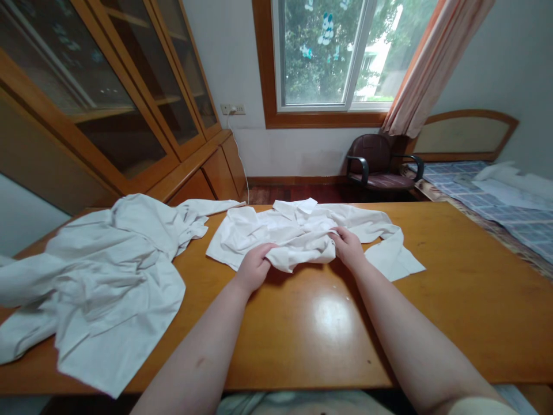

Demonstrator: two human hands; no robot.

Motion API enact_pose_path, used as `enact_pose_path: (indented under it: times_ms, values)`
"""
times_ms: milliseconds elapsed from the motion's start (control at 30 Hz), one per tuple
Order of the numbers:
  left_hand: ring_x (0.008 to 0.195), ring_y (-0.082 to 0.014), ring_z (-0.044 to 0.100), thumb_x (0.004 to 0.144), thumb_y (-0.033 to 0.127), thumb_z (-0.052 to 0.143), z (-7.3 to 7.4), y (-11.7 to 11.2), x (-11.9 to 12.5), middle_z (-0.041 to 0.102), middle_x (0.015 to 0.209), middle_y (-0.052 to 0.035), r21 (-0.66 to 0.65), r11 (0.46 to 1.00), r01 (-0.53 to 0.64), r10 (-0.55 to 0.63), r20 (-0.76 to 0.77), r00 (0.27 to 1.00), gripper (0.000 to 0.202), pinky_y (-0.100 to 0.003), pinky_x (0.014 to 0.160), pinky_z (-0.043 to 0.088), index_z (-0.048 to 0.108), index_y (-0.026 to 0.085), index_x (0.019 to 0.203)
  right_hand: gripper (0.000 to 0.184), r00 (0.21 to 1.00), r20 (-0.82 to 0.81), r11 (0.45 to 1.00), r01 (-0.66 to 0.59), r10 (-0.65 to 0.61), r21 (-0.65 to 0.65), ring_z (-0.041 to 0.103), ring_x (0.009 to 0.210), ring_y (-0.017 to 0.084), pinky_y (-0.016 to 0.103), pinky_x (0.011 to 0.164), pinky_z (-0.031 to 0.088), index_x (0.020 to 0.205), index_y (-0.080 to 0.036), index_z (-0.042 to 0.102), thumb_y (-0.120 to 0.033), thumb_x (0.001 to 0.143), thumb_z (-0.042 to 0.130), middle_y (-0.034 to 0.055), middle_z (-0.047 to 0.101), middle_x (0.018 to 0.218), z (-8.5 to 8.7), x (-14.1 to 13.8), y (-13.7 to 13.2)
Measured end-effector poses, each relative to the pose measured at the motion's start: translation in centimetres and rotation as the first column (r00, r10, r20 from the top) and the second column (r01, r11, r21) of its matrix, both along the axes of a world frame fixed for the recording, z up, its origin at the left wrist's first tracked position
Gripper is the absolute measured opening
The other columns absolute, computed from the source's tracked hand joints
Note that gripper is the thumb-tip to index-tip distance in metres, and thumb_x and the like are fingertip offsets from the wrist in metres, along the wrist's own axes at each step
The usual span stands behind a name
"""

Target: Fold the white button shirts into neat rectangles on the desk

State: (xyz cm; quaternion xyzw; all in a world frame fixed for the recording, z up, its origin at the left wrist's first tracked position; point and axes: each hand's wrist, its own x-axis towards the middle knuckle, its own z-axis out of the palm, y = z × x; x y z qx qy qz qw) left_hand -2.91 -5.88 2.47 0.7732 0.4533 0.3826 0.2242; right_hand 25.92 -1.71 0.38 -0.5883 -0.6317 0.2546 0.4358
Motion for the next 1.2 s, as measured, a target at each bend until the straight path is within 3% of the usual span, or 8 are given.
enact_pose_path:
  times_ms: [333, 467, 600, 667, 767, 833, 1000, 1200]
  values:
    - [0.066, -0.0165, 0.060, 0.075, 0.023, 0.047, 0.9, -1.1, -1.0, 0.066, 0.069, -0.0029, 0.206, 0.941, -0.269, 0.251, 0.111, 0.962, 0.018, -0.027, 0.063, 0.048, 0.064, 0.018, 0.070, 0.032, 0.979, 0.032, 0.971, 0.204, -0.202, -0.122, 0.059, 0.075, 0.021, 0.028, 0.065, 0.040, 0.085, -0.021, 0.069, -0.046, 0.080, 0.049, 0.0020, 0.068, 0.075, -0.2, 1.0, 0.5]
    - [0.061, -0.0162, 0.055, 0.073, 0.024, 0.049, 1.9, -1.7, -0.6, 0.061, 0.060, -0.0032, 0.286, 0.958, -0.002, 0.031, -0.096, 0.995, 0.017, -0.028, 0.062, 0.044, 0.061, 0.019, 0.062, 0.026, 0.929, 0.266, 0.964, 0.264, -0.257, 0.010, 0.059, 0.080, 0.021, 0.031, 0.072, 0.042, 0.090, -0.019, 0.068, -0.037, 0.078, 0.053, 0.0065, 0.068, 0.089, 0.0, 0.8, 0.5]
    - [0.058, -0.0137, 0.052, 0.071, 0.024, 0.054, 3.1, -2.2, 0.5, 0.058, 0.058, -0.0009, -0.065, 0.952, 0.299, -0.306, -0.158, 0.939, 0.013, -0.025, 0.059, 0.041, 0.061, 0.018, 0.062, 0.025, 0.886, 0.398, 0.957, 0.146, -0.239, 0.250, 0.058, 0.083, 0.019, 0.029, 0.077, 0.041, 0.096, -0.019, 0.067, -0.033, 0.083, 0.051, 0.0077, 0.066, 0.093, 0.9, 0.0, -0.5]
    - [0.064, -0.0138, 0.055, 0.071, 0.028, 0.059, 3.4, -2.5, 1.1, 0.061, 0.065, -0.0006, -0.385, 0.801, 0.459, -0.499, -0.005, 0.867, 0.013, -0.023, 0.060, 0.042, 0.064, 0.016, 0.072, 0.025, 0.880, 0.472, 0.987, -0.028, -0.051, 0.160, 0.058, 0.074, 0.016, 0.026, 0.069, 0.040, 0.091, -0.021, 0.068, -0.037, 0.086, 0.049, 0.0046, 0.066, 0.084, 1.5, -0.6, -1.2]
    - [0.079, -0.0192, 0.062, 0.072, 0.043, 0.063, 3.5, -2.7, 1.7, 0.068, 0.089, -0.0064, -0.654, 0.333, 0.679, -0.621, 0.390, 0.680, 0.039, -0.027, 0.070, 0.048, 0.065, 0.016, 0.100, 0.027, 0.800, 0.565, 0.974, -0.227, 0.203, -0.029, 0.057, 0.070, 0.015, 0.025, 0.065, 0.039, 0.086, -0.023, 0.070, -0.041, 0.087, 0.050, 0.0019, 0.066, 0.077, 2.0, -1.4, -1.7]
    - [0.083, -0.0220, 0.064, 0.077, 0.051, 0.057, 3.2, -2.7, 2.0, 0.068, 0.097, -0.0112, -0.655, 0.235, 0.718, -0.554, 0.517, 0.652, 0.048, -0.032, 0.073, 0.050, 0.062, 0.014, 0.107, 0.026, 0.763, 0.595, 0.962, -0.265, 0.253, -0.070, 0.059, 0.076, 0.016, 0.026, 0.070, 0.039, 0.087, -0.022, 0.070, -0.040, 0.087, 0.051, 0.0034, 0.067, 0.081, 1.9, -1.8, -1.7]
    - [0.103, -0.0230, 0.058, 0.087, 0.042, 0.046, 2.2, -1.9, 1.9, 0.064, 0.111, -0.0104, -0.392, 0.887, 0.242, -0.233, 0.072, 0.970, 0.037, -0.038, 0.091, 0.045, 0.059, 0.019, 0.113, 0.025, 0.756, 0.606, 0.953, -0.301, 0.248, -0.014, 0.059, 0.085, 0.018, 0.028, 0.082, 0.039, 0.089, -0.020, 0.071, -0.036, 0.088, 0.051, 0.0058, 0.067, 0.087, 1.3, -2.0, -1.1]
    - [0.134, -0.0301, 0.032, 0.081, 0.035, 0.055, 0.9, -1.1, 2.0, 0.015, 0.155, -0.0045, -0.159, 0.986, 0.047, -0.125, -0.531, 0.838, 0.066, -0.045, 0.107, 0.030, 0.031, 0.030, 0.143, 0.025, 0.764, 0.602, 0.957, -0.289, 0.234, -0.006, 0.059, 0.083, 0.017, 0.028, 0.080, 0.039, 0.086, -0.020, 0.070, -0.033, 0.089, 0.049, 0.0048, 0.067, 0.085, 0.9, -1.9, -0.9]
